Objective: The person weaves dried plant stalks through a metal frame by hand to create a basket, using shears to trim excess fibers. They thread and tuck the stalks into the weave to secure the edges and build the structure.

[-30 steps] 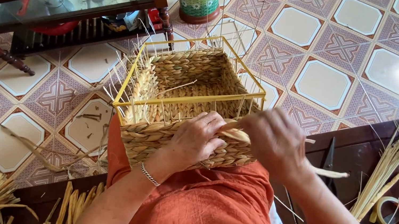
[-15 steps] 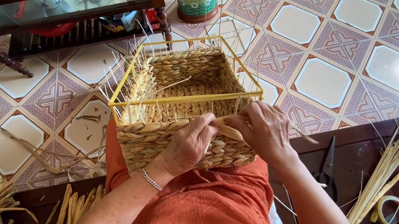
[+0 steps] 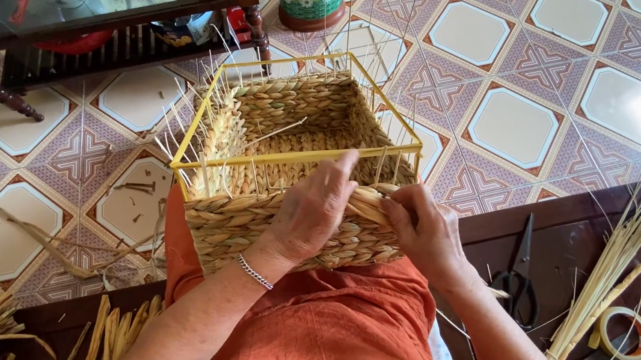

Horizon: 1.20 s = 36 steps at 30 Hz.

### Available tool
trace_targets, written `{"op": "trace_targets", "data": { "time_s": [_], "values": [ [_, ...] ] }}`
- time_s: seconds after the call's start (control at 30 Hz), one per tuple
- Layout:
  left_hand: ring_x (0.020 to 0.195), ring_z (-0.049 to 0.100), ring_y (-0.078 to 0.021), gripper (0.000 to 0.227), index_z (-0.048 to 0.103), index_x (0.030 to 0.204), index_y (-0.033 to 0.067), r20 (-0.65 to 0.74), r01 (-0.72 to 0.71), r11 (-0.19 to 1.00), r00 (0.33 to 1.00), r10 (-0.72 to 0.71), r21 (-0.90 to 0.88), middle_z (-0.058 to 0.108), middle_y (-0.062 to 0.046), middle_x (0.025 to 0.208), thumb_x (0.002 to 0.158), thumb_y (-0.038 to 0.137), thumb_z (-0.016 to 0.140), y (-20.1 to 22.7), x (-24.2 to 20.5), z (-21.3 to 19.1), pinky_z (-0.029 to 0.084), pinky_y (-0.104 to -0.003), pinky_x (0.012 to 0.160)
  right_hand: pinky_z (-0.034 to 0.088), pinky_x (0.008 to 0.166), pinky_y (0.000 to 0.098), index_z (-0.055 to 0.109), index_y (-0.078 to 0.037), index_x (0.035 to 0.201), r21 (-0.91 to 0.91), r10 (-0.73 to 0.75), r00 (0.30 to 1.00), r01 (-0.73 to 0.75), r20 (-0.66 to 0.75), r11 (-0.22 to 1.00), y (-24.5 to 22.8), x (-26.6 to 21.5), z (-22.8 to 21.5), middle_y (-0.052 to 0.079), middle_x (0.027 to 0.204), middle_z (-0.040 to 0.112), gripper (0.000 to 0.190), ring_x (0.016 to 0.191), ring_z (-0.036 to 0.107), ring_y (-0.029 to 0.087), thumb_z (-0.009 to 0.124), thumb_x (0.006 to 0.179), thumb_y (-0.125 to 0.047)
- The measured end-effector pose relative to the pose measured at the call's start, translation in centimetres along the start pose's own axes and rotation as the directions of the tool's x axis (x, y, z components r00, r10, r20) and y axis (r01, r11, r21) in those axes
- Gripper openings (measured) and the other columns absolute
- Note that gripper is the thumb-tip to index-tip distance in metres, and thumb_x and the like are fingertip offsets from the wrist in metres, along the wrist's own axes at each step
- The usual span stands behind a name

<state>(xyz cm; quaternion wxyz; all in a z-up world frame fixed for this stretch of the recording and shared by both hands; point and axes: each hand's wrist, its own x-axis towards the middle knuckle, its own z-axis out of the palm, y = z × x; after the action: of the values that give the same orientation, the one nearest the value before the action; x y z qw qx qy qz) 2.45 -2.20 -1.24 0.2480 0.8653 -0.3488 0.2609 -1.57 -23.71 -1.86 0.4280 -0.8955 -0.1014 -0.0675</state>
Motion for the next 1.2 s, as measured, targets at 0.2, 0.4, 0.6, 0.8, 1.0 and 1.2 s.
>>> {"op": "trace_targets", "data": {
  "time_s": [0.2, 0.4, 0.6, 0.8, 1.0, 1.2],
  "values": [
    [0.067, 0.06, -0.0184, 0.046, 0.048, 0.14, -0.0006, -0.117, -0.002, 0.996, 0.993, 0.013, 0.091, 0.06, -0.011, 0.088, 0.1, 0.011, 0.067, -0.3, 0.6, -0.1, 0.048, -0.023, 0.044, 0.054, 0.064, 0.0369, 0.066, -0.007, 0.111, -0.369, -0.55, 0.824, 0.474, -0.135, 0.8, -2.6, -0.5, -1.6, 0.012, 0.106, 0.062, 0.031, 0.087, 0.064, 0.025, 0.076, 0.089, -0.026],
    [0.04, 0.061, -0.013, 0.041, 0.065, 0.129, -0.0077, 0.323, -0.086, 0.934, 0.946, -0.034, 0.348, 0.071, -0.02, 0.086, 0.089, -0.003, 0.06, 0.7, 2.3, 1.1, 0.051, -0.023, 0.029, 0.054, 0.078, 0.0378, 0.067, -0.016, 0.113, -0.641, -0.588, 0.802, 0.4, -0.1, 0.655, -1.7, -1.7, -1.9, 0.009, 0.115, 0.065, 0.031, 0.097, 0.063, 0.028, 0.07, 0.082, -0.012],
    [0.075, 0.071, -0.0225, 0.029, 0.064, 0.128, -0.0062, 0.403, 0.216, 0.961, 0.906, -0.131, -0.173, 0.068, -0.021, 0.11, 0.1, -0.004, 0.057, 0.0, 1.5, 0.5, 0.065, -0.026, 0.063, 0.053, 0.057, 0.0373, 0.071, -0.013, 0.099, -0.604, -0.205, 0.978, 0.187, 0.04, 0.775, -2.1, -1.5, -5.0, 0.004, 0.084, 0.067, 0.015, 0.074, 0.064, 0.019, 0.075, 0.09, -0.024],
    [0.094, 0.069, -0.0317, 0.06, 0.054, 0.133, -0.0112, 0.293, 0.018, 0.963, 0.954, 0.064, -0.27, 0.064, -0.022, 0.114, 0.08, 0.01, 0.071, 2.1, 2.5, -2.9, 0.058, -0.041, 0.087, 0.054, 0.06, 0.0327, 0.069, -0.004, 0.103, -0.463, -0.704, 0.704, 0.595, -0.093, 0.657, -4.6, 1.4, -4.4, 0.006, 0.088, 0.065, 0.013, 0.075, 0.061, 0.018, 0.074, 0.094, -0.012],
    [0.077, 0.066, -0.0256, 0.038, 0.058, 0.102, 0.0038, 0.483, 0.225, 0.973, 0.859, -0.171, -0.055, 0.059, -0.012, 0.088, 0.091, 0.036, 0.076, 3.0, 3.0, -1.5, 0.058, -0.042, 0.072, 0.049, 0.05, 0.0295, 0.074, -0.004, 0.091, -0.052, -0.183, 0.978, 0.178, -0.105, 0.983, -2.6, 3.8, -5.6, 0.005, 0.077, 0.071, 0.011, 0.058, 0.063, 0.012, 0.078, 0.09, -0.014],
    [0.071, 0.064, -0.0218, 0.029, 0.055, 0.123, -0.0034, 0.122, 0.118, 0.968, 0.988, -0.092, -0.221, 0.059, -0.012, 0.097, 0.1, 0.009, 0.066, 2.3, 1.4, 0.6, 0.058, -0.03, 0.051, 0.055, 0.058, 0.0324, 0.067, -0.008, 0.089, -0.096, -0.261, 0.951, 0.248, -0.166, 0.964, -0.6, 3.2, -4.4, 0.004, 0.081, 0.073, 0.036, 0.072, 0.072, 0.014, 0.086, 0.08, -0.037]
  ]
}}
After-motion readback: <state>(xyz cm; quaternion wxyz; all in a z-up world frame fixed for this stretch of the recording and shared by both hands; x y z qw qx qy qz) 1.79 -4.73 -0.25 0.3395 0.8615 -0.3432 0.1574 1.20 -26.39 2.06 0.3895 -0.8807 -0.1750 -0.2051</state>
